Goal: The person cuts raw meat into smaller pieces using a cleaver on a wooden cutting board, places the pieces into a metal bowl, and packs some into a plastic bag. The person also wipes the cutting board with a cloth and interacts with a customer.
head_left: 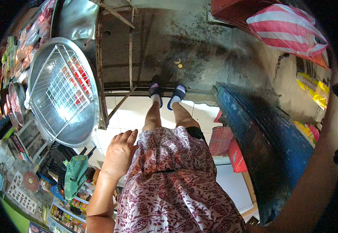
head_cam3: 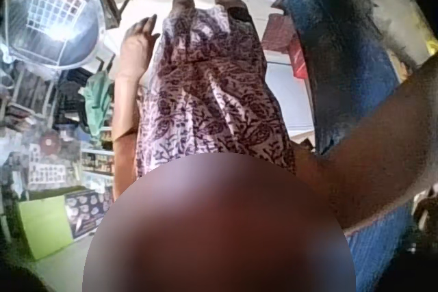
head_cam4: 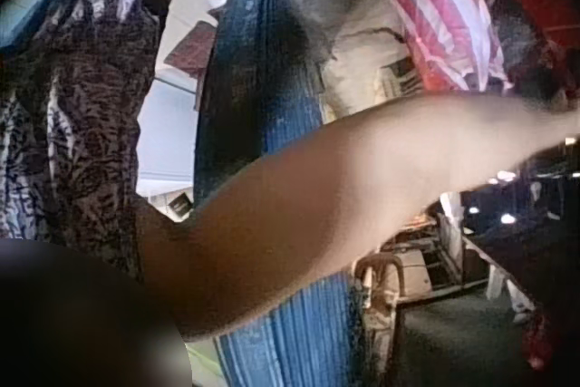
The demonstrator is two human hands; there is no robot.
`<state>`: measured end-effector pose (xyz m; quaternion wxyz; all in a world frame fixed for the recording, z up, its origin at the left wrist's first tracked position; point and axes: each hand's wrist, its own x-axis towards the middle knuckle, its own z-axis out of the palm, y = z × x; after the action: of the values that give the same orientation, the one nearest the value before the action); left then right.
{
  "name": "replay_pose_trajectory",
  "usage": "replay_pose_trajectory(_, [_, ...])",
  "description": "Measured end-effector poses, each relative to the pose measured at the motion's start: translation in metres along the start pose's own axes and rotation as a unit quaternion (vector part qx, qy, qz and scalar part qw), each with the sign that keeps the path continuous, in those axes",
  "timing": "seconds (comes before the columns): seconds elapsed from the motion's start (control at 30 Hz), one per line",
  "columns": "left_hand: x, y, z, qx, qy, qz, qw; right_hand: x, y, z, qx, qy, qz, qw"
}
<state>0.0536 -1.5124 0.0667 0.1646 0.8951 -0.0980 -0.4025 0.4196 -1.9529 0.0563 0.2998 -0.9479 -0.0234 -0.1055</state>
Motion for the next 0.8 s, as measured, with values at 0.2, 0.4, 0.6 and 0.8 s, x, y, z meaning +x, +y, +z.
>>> replay_pose_trajectory(0.2, [-0.006, -0.02, -0.025, 0.008, 0.022, 0.116, 0.993, -0.105, 0.006, 0.1, -0.058, -0.131, 0.141, 0.98])
replay_pose_trajectory(0.4, [0.001, -0.032, -0.052, 0.077, 0.044, 0.171, 0.981, -0.312, 0.006, 0.163, -0.019, -0.26, 0.226, 0.939])
replay_pose_trajectory(0.6, [-0.017, -0.036, -0.035, 0.004, 0.025, 0.175, 0.984, -0.564, 0.001, 0.122, -0.02, -0.441, 0.318, 0.839])
replay_pose_trajectory(0.8, [-0.043, -0.002, 0.035, -0.199, -0.022, 0.164, 0.966, -0.653, 0.032, 0.06, -0.01, -0.448, 0.349, 0.823])
